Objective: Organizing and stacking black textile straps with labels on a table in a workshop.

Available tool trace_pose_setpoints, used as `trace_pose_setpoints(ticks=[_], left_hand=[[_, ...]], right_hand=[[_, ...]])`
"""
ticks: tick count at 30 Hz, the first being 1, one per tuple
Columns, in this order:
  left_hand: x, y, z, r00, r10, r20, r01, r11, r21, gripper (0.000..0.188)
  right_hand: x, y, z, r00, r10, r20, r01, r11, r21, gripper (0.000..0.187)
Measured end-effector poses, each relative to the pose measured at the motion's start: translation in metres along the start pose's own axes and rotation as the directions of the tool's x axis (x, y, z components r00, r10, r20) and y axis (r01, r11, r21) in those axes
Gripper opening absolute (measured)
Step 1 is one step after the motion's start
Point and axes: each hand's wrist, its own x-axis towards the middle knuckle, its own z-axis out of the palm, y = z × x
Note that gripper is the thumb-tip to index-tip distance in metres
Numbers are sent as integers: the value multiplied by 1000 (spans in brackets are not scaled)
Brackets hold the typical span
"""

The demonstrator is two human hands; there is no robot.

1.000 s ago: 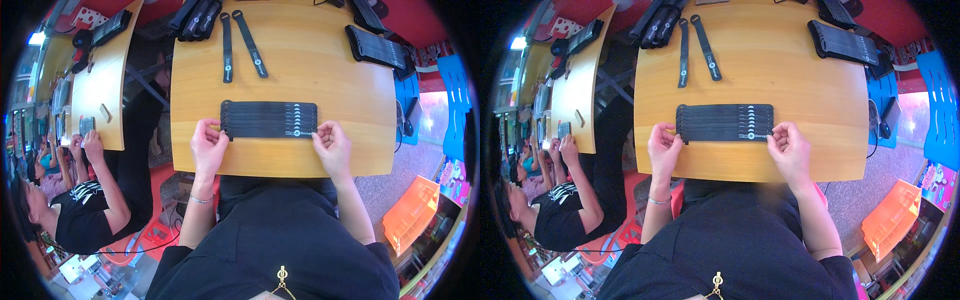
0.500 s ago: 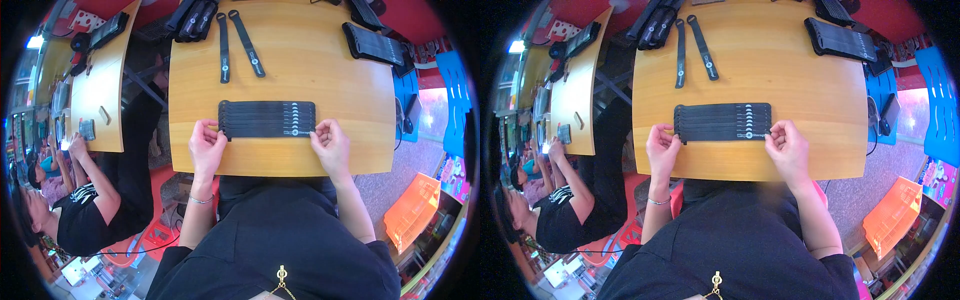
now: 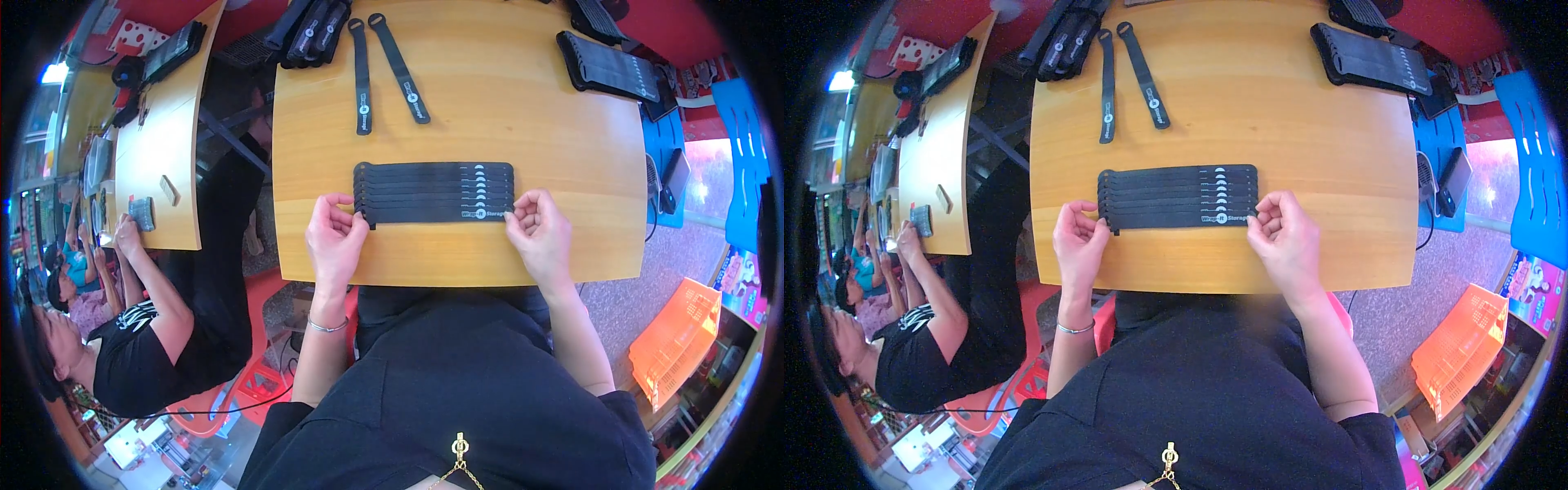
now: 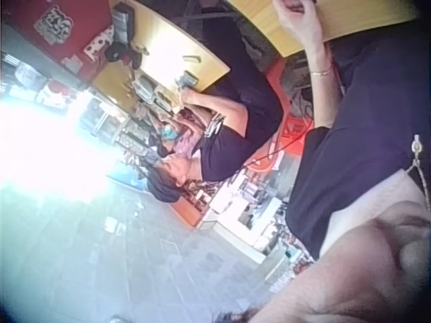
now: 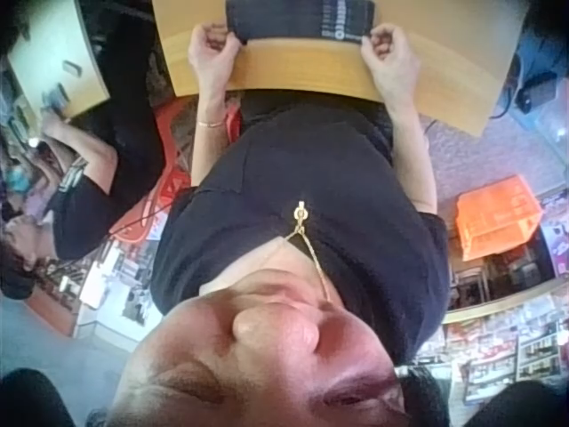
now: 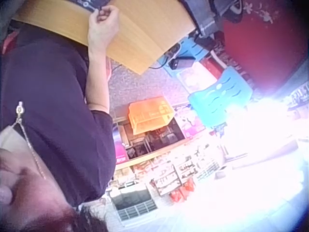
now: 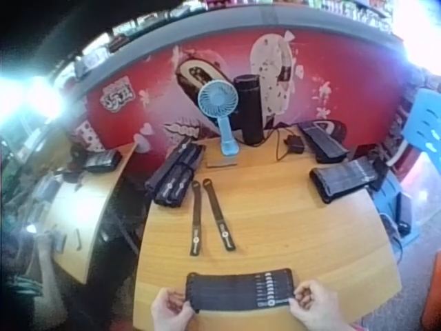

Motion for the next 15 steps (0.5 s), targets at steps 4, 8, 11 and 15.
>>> trace_pose_setpoints(ticks=[4, 8, 11, 15], left_hand=[[-2, -1, 0, 1000, 0, -9, 0, 1000, -2, 21], [-1, -3, 0, 1000, -10, -7, 10, 1000, 3, 22], [-2, -1, 1, 1000, -17, -5, 17, 1000, -16, 22], [-3, -1, -1, 1000, -19, 0, 19, 999, -32, 21]], right_hand=[[-2, -2, 0, 999, 32, 2, -32, 999, 2, 19], [-1, -2, 0, 1000, -5, -8, 4, 1000, -27, 19], [-2, -1, 0, 1000, -10, -20, 10, 1000, 1, 19], [-1, 0, 2, 999, -29, -14, 29, 1000, 2, 18]])
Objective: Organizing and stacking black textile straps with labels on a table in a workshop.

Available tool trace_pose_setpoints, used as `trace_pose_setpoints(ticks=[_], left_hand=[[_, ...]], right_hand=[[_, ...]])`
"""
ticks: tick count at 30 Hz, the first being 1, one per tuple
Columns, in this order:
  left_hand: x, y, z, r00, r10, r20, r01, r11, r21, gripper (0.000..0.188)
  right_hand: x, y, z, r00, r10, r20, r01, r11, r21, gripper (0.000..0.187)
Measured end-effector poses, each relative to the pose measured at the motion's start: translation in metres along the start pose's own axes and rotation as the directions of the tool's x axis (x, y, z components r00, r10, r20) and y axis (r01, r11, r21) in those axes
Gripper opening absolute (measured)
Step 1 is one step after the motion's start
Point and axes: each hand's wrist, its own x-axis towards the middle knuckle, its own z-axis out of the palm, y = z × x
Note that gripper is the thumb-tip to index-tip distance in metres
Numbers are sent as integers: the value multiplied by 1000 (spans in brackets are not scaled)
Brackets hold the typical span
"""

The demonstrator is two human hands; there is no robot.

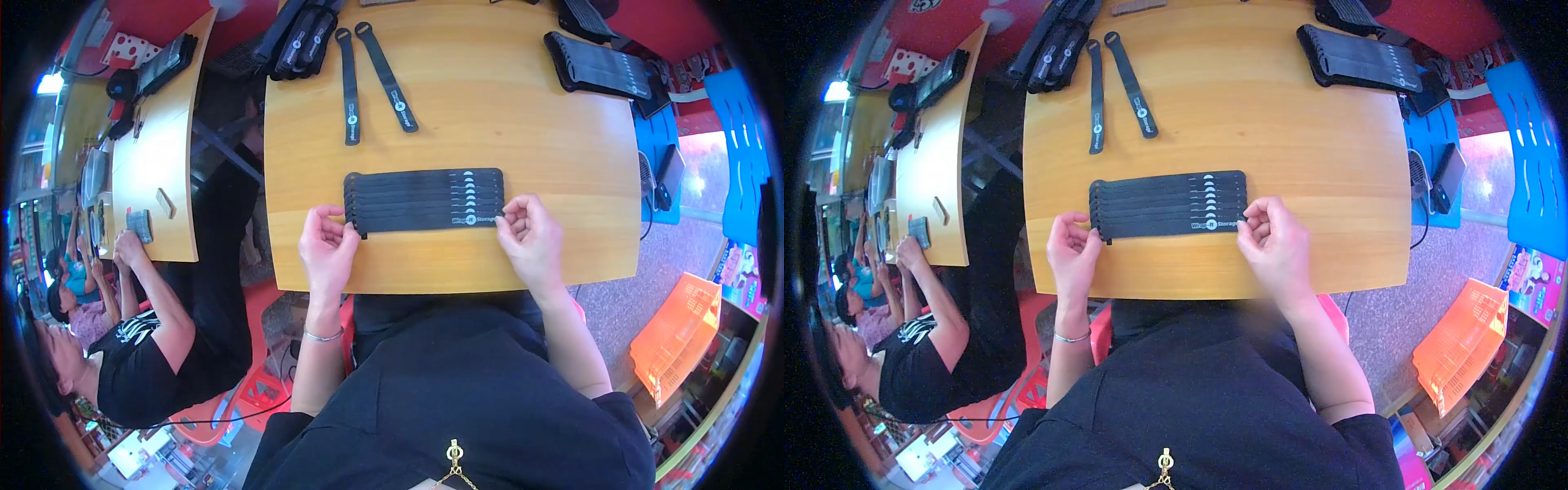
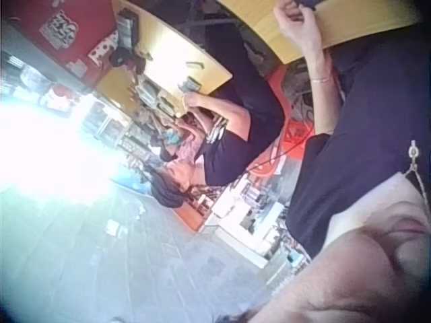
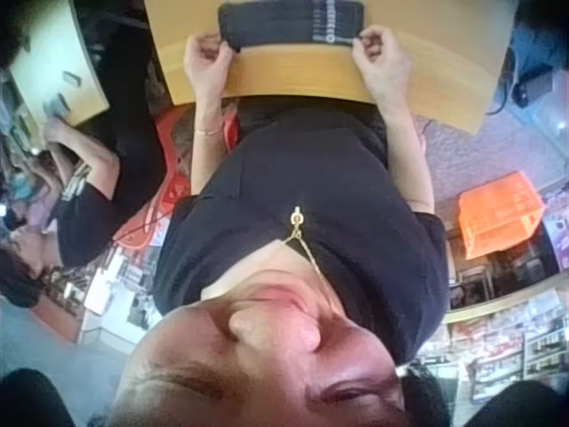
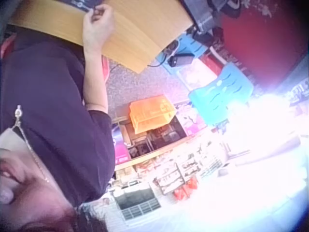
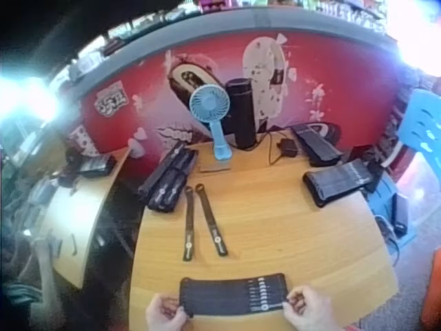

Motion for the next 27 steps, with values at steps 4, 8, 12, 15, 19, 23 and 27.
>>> trace_pose_setpoints(ticks=[4, 8, 12, 15, 19, 23, 27], left_hand=[[-2, -3, -1, 1000, -7, 13, 8, 997, -74, 21], [-2, -3, 1, 1000, 24, -20, -26, 992, -123, 22], [-3, -3, 0, 1000, 30, -7, -30, 994, -103, 21], [-3, -4, 1, 999, 36, -10, -37, 995, -94, 20], [-3, -7, 1, 998, 62, -24, -64, 995, -83, 20], [-5, -8, 1, 996, 78, -31, -81, 991, -106, 20], [-7, -10, 3, 991, 121, -52, -127, 985, -120, 22]], right_hand=[[-1, 1, 0, 1000, 18, 1, -18, 1000, 20, 18], [-1, 2, 0, 1000, 26, 17, -27, 998, 59, 18], [-2, 3, 0, 1000, 15, 13, -15, 998, 60, 19], [-2, 3, 1, 1000, 13, 14, -14, 998, 61, 19], [-2, 4, 2, 1000, 16, 6, -16, 999, 50, 18], [-2, 3, 2, 1000, 22, 10, -22, 998, 52, 18], [-2, 2, 1, 1000, 19, 15, -19, 999, 48, 17]])
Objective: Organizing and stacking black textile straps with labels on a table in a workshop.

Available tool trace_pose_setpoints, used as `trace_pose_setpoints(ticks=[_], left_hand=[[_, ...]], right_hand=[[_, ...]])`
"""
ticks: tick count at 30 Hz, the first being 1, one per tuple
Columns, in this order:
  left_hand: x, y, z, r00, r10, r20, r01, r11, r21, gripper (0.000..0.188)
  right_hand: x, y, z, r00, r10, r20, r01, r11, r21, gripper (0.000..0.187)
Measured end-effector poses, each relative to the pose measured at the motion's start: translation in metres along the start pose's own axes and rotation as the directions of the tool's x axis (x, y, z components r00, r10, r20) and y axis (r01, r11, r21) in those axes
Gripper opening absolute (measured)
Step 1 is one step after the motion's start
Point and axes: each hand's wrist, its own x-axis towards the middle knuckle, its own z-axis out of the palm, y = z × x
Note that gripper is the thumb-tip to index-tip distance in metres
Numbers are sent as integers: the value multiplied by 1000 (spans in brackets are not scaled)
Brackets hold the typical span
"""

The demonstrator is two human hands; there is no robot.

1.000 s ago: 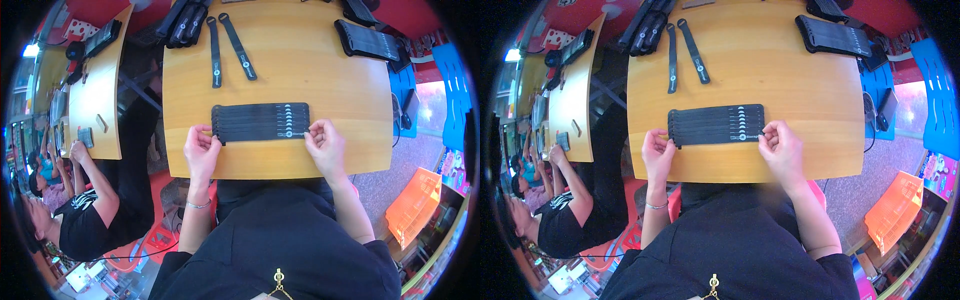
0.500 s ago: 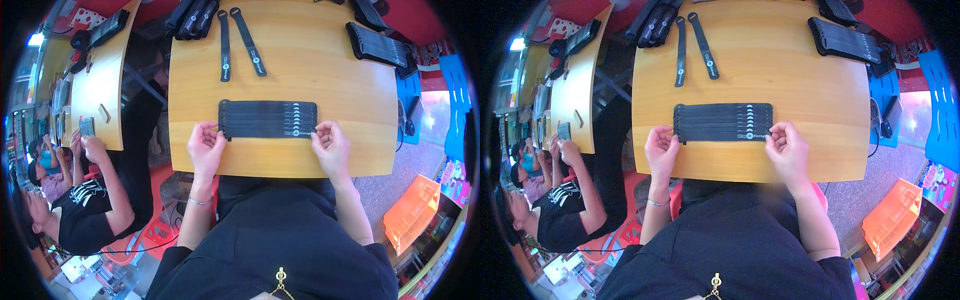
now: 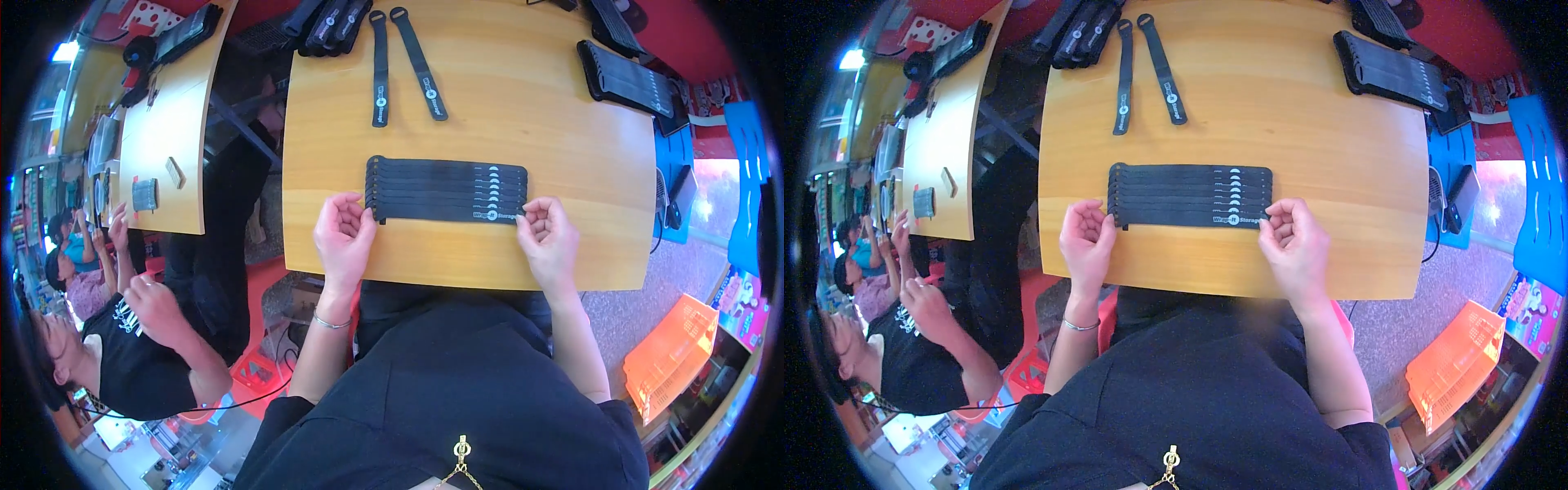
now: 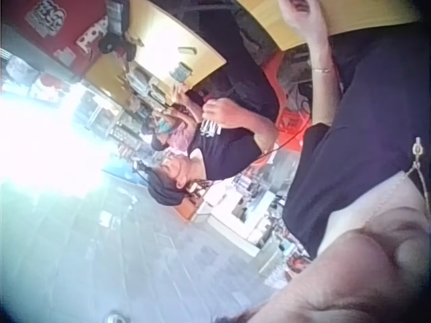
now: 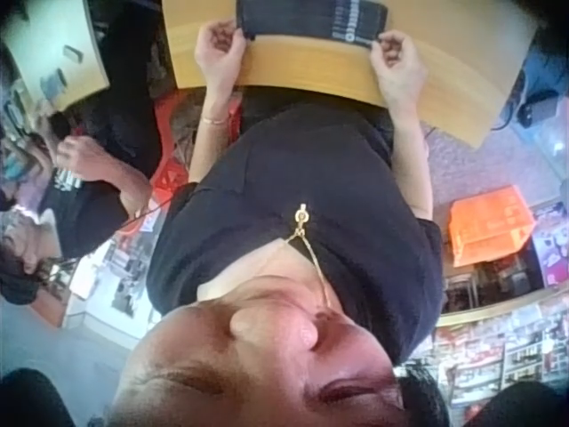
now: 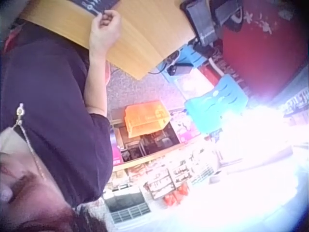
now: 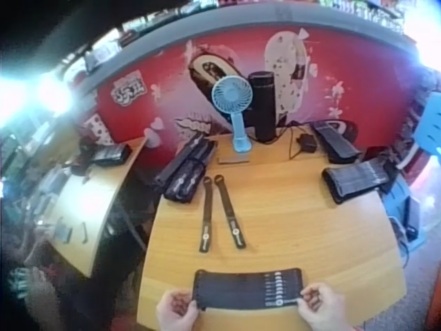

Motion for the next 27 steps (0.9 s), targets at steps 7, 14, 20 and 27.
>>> trace_pose_setpoints(ticks=[7, 14, 20, 27], left_hand=[[-15, 29, 12, 858, 482, 180, -513, 780, 357, 31], [-26, 54, 109, 703, 482, 522, -643, 745, 177, 28], [-25, 55, 123, 755, 404, 516, -616, 707, 347, 22], [-25, 49, 121, 752, 445, 486, -625, 715, 313, 19]], right_hand=[[0, -2, 0, 1000, -22, -9, 22, 1000, -14, 19], [0, 2, -1, 1000, 8, -22, -6, 998, 64, 22], [2, 2, -2, 999, 33, 31, -39, 978, 207, 24], [2, 3, -2, 1000, 10, 25, -15, 982, 190, 24]])
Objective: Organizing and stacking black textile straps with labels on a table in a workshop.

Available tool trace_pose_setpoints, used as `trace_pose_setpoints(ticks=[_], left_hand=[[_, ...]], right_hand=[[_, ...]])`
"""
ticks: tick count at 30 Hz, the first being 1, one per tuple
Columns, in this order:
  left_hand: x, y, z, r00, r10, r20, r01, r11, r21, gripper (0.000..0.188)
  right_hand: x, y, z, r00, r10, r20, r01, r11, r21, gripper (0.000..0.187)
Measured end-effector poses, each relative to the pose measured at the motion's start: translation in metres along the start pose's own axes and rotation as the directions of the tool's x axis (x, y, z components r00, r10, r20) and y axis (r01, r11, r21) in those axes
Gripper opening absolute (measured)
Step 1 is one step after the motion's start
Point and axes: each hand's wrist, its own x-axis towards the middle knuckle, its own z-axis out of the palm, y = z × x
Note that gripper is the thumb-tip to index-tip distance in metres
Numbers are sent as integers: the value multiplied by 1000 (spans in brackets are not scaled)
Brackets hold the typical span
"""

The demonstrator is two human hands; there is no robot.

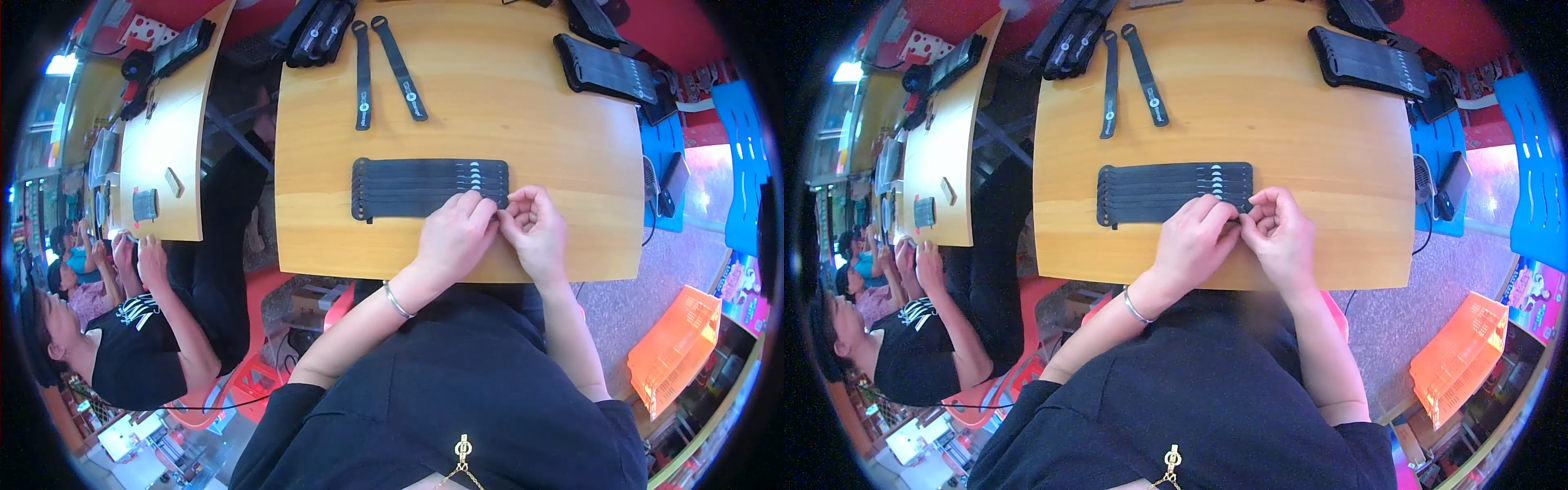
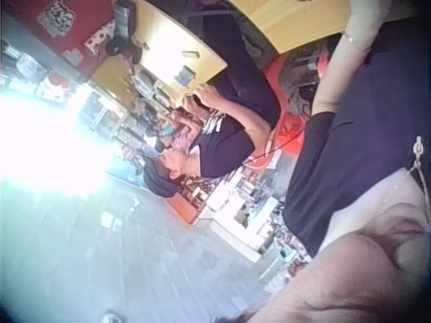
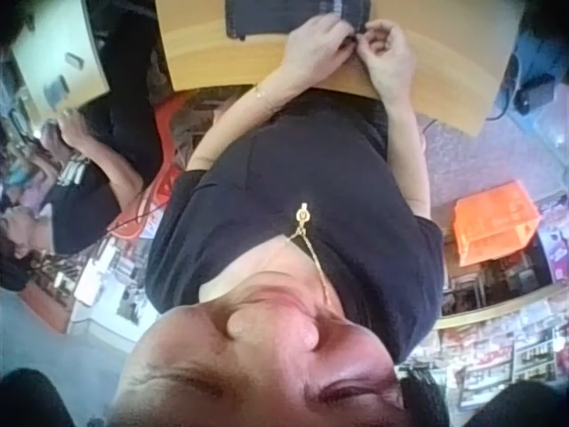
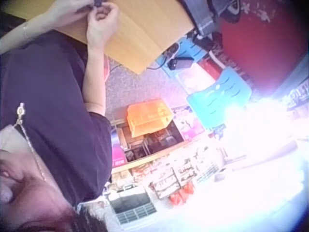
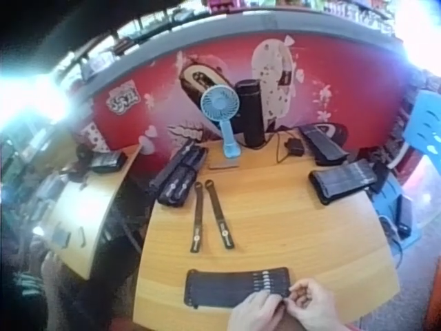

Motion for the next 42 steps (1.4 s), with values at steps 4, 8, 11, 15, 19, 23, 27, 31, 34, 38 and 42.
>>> trace_pose_setpoints(ticks=[4, 8, 11, 15, 19, 23, 27, 31, 34, 38, 42], left_hand=[[-13, -13, -26, 995, 61, -77, -72, 988, -136, 17], [-29, -34, -54, 989, 19, -148, -20, 1000, -7, 16], [-36, -41, -66, 991, 9, -134, -4, 999, 33, 17], [-40, -41, -64, 993, 53, -109, -46, 997, 68, 21], [-40, -29, -53, 994, 108, -8, -107, 993, 58, 32], [-40, -21, -44, 986, 138, 92, -143, 988, 52, 40], [-42, -19, -40, 973, 142, 181, -153, 987, 52, 49], [-45, -18, -38, 963, 132, 234, -157, 984, 90, 53], [-45, -17, -37, 961, 129, 244, -156, 983, 93, 53], [-43, -16, -38, 959, 121, 255, -150, 984, 97, 54], [-42, -14, -37, 958, 109, 264, -142, 984, 107, 54]], right_hand=[[-1, 1, 0, 1000, -3, -5, 2, 999, -54, 23], [-1, 4, 0, 1000, -22, -15, 20, 996, -85, 22], [-2, 4, 0, 999, -44, -31, 40, 992, -121, 21], [-1, -2, 1, 999, -31, -30, 26, 989, -148, 21], [0, -3, 2, 999, -38, -31, 32, 986, -165, 21], [-1, -1, 1, 999, -33, -33, 27, 986, -166, 21], [-1, 2, 1, 998, -40, -38, 33, 985, -171, 22], [0, 0, 1, 999, -35, -31, 28, 982, -187, 23], [0, 1, 0, 999, -35, -24, 30, 981, -192, 26], [1, -3, 1, 1000, -21, -22, 16, 980, -198, 31], [2, -4, 0, 999, -33, -23, 28, 977, -211, 37]])
